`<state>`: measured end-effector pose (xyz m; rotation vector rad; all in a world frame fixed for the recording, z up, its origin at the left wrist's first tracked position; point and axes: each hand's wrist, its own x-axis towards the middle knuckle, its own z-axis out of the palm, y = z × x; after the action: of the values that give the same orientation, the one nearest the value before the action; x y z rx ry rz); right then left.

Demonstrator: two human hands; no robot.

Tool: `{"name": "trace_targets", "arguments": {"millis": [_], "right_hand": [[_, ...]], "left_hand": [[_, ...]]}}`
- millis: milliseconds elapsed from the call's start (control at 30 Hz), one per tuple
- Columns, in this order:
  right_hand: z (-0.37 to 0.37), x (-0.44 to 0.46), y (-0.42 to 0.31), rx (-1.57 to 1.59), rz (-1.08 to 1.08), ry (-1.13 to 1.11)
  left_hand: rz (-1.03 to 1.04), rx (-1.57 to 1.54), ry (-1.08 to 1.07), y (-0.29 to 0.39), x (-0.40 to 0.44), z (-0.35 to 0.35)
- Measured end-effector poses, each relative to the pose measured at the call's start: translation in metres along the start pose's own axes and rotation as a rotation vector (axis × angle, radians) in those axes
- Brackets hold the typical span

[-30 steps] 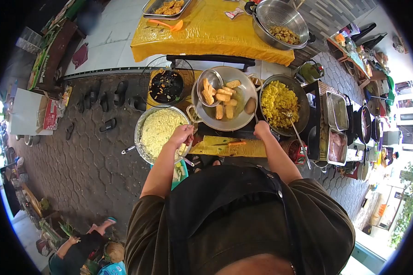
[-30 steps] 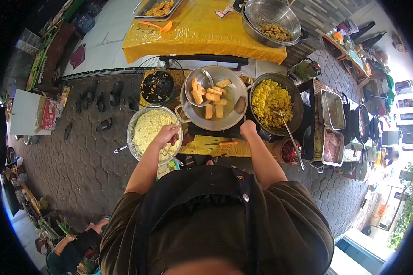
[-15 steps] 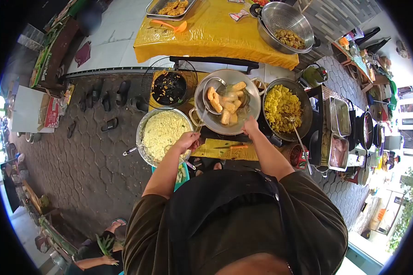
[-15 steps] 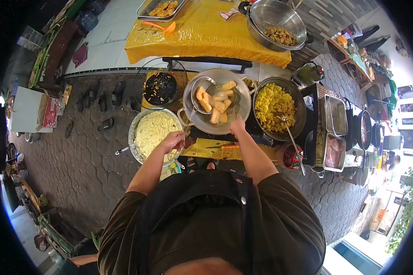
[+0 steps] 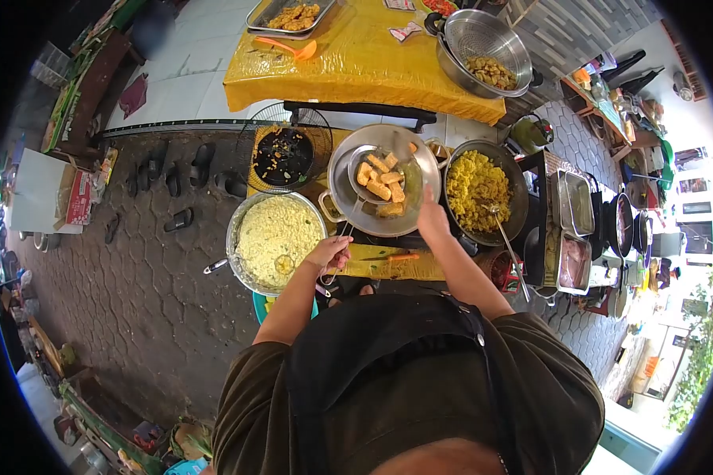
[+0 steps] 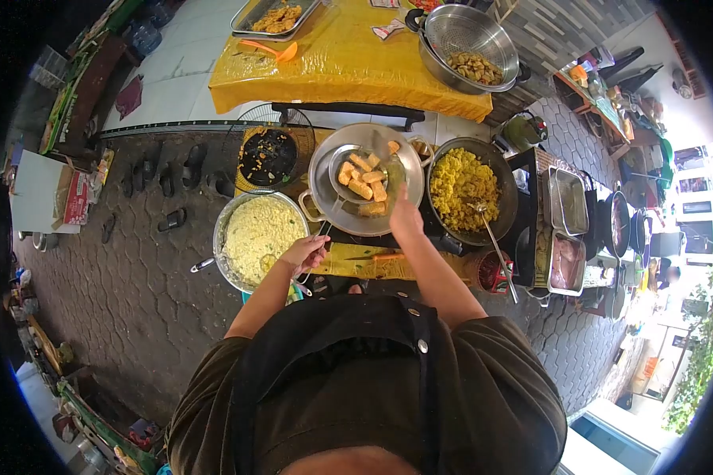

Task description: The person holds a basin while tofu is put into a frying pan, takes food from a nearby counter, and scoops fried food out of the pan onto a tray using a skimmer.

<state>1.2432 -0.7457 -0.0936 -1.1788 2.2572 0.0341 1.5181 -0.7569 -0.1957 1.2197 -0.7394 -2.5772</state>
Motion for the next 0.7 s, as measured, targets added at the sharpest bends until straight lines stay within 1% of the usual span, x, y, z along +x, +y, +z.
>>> {"name": "trace_targets", "arguments": {"millis": [33,67,167,233,267,333,367,400,467,500,533,600,633,700], "right_hand": [[0.003,0.01,0.013,0.017,-0.009,0.044],[0.005,0.021,0.027,0.037,0.032,0.06],[0.036,0.075,0.081,0.032,0.064,0.072],[0.039,0.09,0.087,0.457,0.301,-0.137],[0.044,0.094,0.089,0.456,0.297,-0.142],[0.046,0.094,0.083,0.657,0.276,-0.163],[0.043,0.1,0.076,0.826,0.414,-0.263],[0.052,0.107,0.075,0.825,0.411,-0.268],[0.075,0.121,0.075,0.355,0.165,-0.141],[0.056,0.1,0.054,0.224,0.138,-0.084],[0.052,0.092,0.046,0.224,0.14,-0.084],[0.047,0.082,0.039,0.012,-0.063,-0.004],[0.04,0.072,0.033,0.012,-0.059,-0.003],[0.026,0.05,0.025,-0.137,-0.168,-0.043]], "left_hand": [[-0.011,0.006,0.011,0.004,-0.001,-0.003],[-0.024,0.011,0.023,0.009,-0.002,-0.006],[-0.039,0.102,0.042,0.025,-0.003,-0.019],[-0.047,0.173,0.064,0.041,-0.011,-0.022],[-0.046,0.17,0.07,0.045,-0.011,-0.026],[-0.079,0.282,0.077,0.056,-0.009,-0.035],[-0.078,0.279,0.082,0.059,-0.008,-0.037],[-0.105,0.331,0.081,0.063,-0.006,-0.04],[-0.161,0.435,0.073,0.068,-0.003,-0.045],[-0.163,0.446,0.066,0.069,-0.001,-0.048],[-0.165,0.446,0.064,0.071,0.001,-0.05],[-0.193,0.444,0.049,0.072,0.004,-0.052],[-0.195,0.446,0.045,0.072,0.004,-0.052],[-0.213,0.405,0.043,0.073,0.004,-0.054]]}}
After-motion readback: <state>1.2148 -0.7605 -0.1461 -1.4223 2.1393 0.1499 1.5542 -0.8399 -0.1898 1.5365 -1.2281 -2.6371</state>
